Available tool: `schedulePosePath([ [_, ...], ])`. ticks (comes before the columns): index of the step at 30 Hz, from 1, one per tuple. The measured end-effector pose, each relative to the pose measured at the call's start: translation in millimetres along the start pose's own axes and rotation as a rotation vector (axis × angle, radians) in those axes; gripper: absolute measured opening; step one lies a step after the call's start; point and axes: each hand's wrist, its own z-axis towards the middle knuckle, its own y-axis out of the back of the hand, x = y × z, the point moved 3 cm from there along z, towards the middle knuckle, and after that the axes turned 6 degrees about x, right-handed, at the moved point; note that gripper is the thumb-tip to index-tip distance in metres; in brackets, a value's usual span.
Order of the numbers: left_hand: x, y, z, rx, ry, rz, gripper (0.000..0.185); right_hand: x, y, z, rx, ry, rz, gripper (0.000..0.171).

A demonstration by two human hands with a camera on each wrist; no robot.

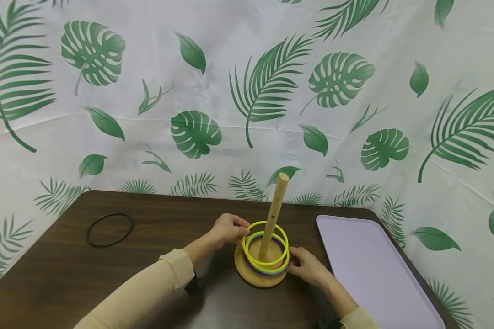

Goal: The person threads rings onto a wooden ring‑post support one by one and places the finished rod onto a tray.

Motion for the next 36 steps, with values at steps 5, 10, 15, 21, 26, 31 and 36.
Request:
schedulePosePath([
  [5,3.6,-6.6,1.0,0.007,0.007,0.013,0.014,1,0,-1,-0.003,-0.009,0.002,0.030],
  [10,3.7,-11.1,1.9,0.004,0.022,0.035,0.014,2,1,-1,-0.013,-0.007,-0.003,0.025],
  [15,5.1,-13.8,4.7,-0.004,0.025,0.050,0.013,1,0,-1,-0.017,0.002,0.001,0.021],
  [21,6.7,-16.3,6.4,-0.015,0.037,0.060,0.012,1,0,-1,-0.021,0.000,-0.001,0.022],
  [26,6.6,-16.8,5.5,-0.022,0.043,0.065,0.011,2,1,0,-0.026,0.003,-0.019,0.024],
  [31,7.0,-16.3,4.3,-0.017,0.028,0.064,0.012,2,2,-1,-0.031,0.009,-0.025,0.023],
  [36,10.0,-16.0,4.3,-0.009,0.021,0.051,0.013,1,1,0,-0.035,0.008,-0.029,0.018],
])
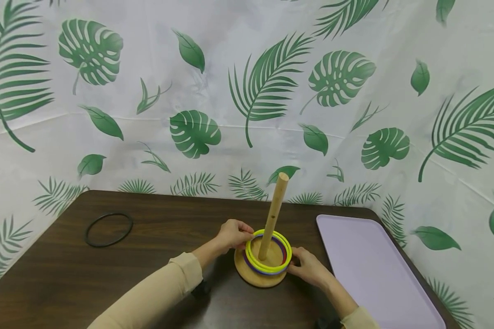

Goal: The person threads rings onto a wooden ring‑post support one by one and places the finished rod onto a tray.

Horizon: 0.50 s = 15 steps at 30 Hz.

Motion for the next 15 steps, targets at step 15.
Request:
schedulePosePath([
  [15,5.8,23.9,-11.1,0.014,-0.036,-0.066,0.019,1,0,0,0.034,-0.001,0.052,0.020],
])
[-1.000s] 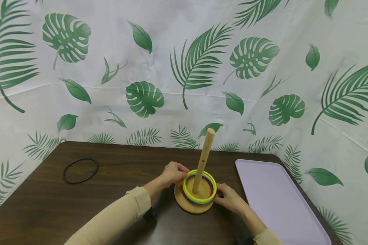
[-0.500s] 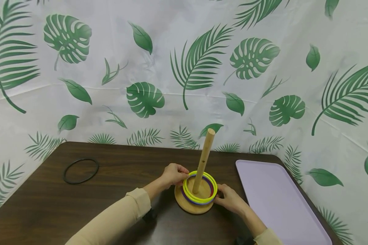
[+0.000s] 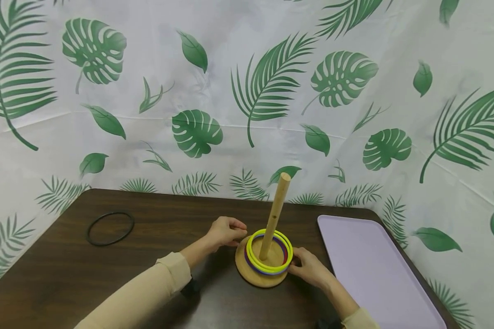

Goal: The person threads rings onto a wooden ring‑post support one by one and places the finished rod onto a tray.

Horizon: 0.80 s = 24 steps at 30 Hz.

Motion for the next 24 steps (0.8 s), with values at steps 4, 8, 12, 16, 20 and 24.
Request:
schedulePosePath([
  [4,5.2,22.6,-6.8,-0.019,-0.023,0.012,0.023,1,0,0,0.002,0.006,0.006,0.021],
  [8,15.0,53.7,-14.9,-0.042,-0.044,0.043,0.026,1,0,-1,-0.004,0.011,-0.003,0.022],
  [12,24.6,86.9,-26.6,-0.077,-0.047,0.087,0.030,1,0,0,-0.016,0.015,-0.028,0.022],
  [16,33.6,115.3,-38.0,-0.120,-0.028,0.155,0.032,-1,0,-1,-0.019,0.020,-0.035,0.022],
  [20,41.3,140.0,-49.3,-0.171,-0.005,0.250,0.034,-1,-1,-1,-0.012,0.022,-0.023,0.023],
  [24,48.0,161.8,-60.3,-0.219,0.004,0.322,0.036,-1,-1,0,-0.008,0.016,-0.019,0.023],
])
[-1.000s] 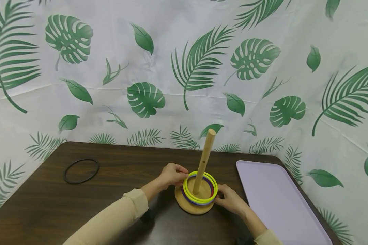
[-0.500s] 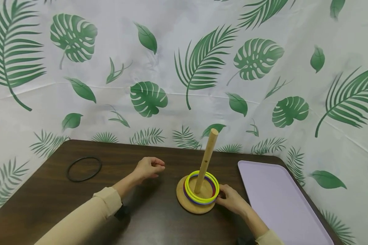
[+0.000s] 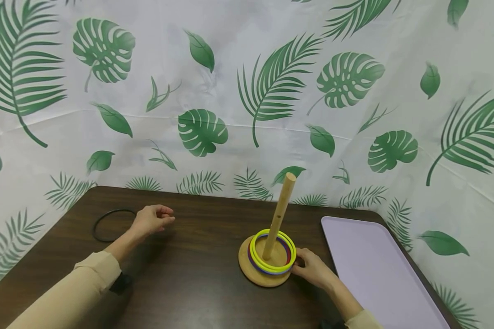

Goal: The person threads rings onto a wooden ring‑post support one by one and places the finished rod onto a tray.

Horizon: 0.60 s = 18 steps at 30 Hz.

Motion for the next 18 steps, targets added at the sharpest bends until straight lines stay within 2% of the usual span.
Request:
schedulePosePath([
  [9,31.1,42.5,-8.6,-0.113,0.020,0.111,0.039,0,0,1,0.006,-0.013,-0.001,0.022],
  [18,50.7,69.7,-19.8,-0.198,0.020,0.188,0.038,1,0,1,0.008,-0.013,-0.002,0.021],
])
